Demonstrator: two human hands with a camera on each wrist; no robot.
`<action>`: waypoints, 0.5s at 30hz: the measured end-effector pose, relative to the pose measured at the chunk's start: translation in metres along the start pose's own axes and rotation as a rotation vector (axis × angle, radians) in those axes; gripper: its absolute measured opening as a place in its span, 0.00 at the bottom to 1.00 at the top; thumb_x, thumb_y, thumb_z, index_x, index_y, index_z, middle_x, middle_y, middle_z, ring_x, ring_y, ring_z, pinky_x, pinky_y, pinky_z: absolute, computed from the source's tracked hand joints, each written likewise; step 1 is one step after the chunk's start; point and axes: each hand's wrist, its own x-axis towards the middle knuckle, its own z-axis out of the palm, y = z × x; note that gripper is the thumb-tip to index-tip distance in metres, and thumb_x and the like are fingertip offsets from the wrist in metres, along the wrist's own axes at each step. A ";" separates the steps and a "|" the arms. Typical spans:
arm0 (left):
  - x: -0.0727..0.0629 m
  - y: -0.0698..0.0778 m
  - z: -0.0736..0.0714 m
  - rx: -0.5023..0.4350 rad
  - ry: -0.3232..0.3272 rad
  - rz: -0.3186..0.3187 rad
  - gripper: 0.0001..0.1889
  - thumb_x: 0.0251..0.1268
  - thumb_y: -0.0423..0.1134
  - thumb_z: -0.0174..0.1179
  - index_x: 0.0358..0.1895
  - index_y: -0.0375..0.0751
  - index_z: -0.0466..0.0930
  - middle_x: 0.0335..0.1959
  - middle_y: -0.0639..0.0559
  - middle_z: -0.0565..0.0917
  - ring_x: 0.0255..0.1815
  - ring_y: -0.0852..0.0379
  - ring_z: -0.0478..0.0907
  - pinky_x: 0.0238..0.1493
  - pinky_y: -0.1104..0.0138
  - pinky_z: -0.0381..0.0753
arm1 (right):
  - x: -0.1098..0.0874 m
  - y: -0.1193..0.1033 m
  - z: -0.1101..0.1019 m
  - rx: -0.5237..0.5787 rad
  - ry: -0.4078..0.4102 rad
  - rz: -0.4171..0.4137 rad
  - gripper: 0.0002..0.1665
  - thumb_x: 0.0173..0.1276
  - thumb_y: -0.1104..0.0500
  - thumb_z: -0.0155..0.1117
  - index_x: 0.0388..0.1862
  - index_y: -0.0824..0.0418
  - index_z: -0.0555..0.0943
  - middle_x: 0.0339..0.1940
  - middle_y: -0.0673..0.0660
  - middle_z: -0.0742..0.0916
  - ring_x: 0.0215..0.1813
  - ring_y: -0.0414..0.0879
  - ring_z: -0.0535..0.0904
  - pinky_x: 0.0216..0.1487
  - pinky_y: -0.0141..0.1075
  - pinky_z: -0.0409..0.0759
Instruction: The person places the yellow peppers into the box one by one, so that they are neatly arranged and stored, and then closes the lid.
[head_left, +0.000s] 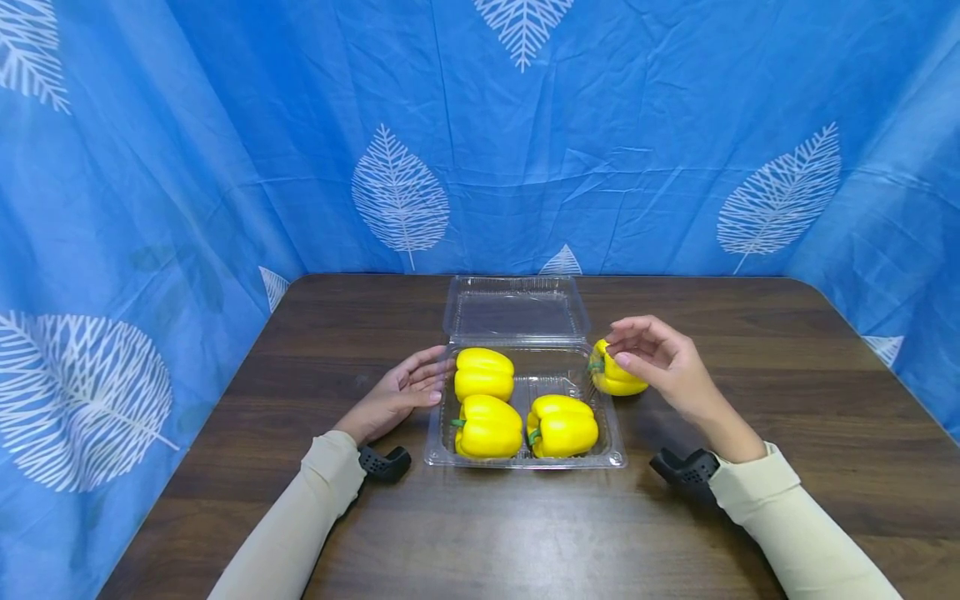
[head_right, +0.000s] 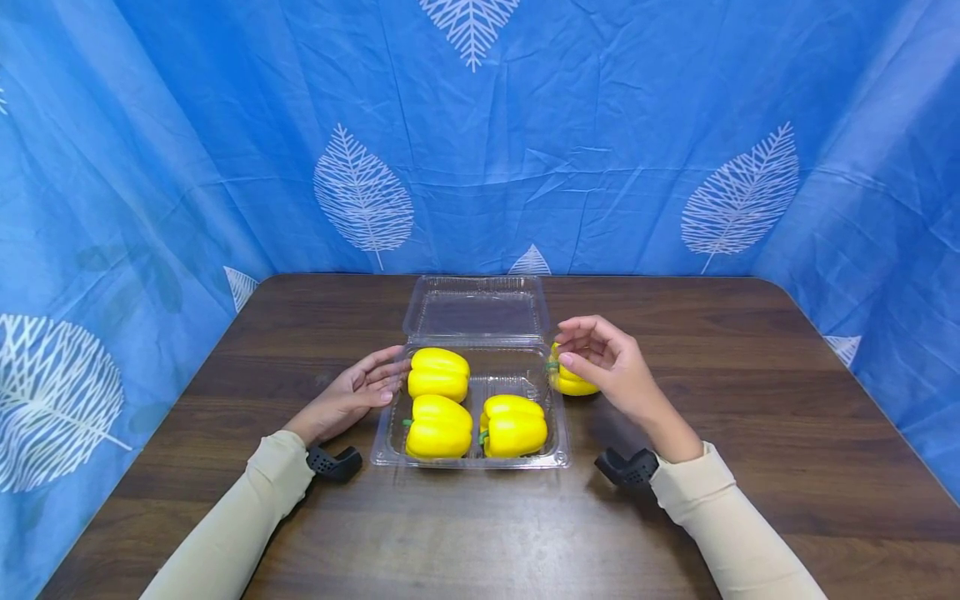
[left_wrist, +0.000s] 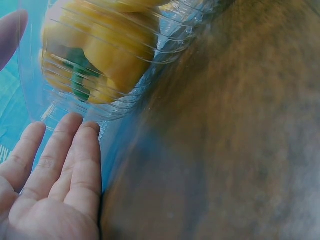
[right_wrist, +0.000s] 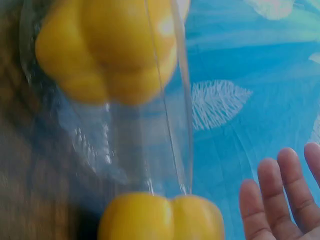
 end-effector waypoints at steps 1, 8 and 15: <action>0.000 0.000 0.000 -0.001 -0.001 0.003 0.44 0.75 0.30 0.61 0.88 0.38 0.49 0.86 0.34 0.60 0.86 0.37 0.59 0.74 0.65 0.76 | 0.000 0.000 -0.002 -0.013 0.032 0.012 0.25 0.70 0.82 0.60 0.59 0.63 0.84 0.50 0.51 0.90 0.52 0.41 0.87 0.59 0.26 0.84; 0.000 0.000 -0.001 -0.002 -0.005 0.005 0.44 0.76 0.31 0.61 0.88 0.38 0.49 0.86 0.34 0.60 0.86 0.37 0.58 0.74 0.65 0.76 | 0.000 0.007 -0.016 -0.024 0.176 0.087 0.16 0.75 0.77 0.61 0.55 0.65 0.85 0.51 0.45 0.89 0.56 0.41 0.85 0.61 0.23 0.81; -0.001 0.000 -0.001 -0.008 -0.012 0.007 0.45 0.76 0.33 0.63 0.88 0.37 0.48 0.86 0.34 0.59 0.87 0.36 0.57 0.75 0.64 0.75 | -0.002 0.016 -0.028 -0.107 0.160 0.183 0.17 0.78 0.71 0.64 0.56 0.53 0.86 0.56 0.46 0.88 0.60 0.37 0.82 0.63 0.20 0.77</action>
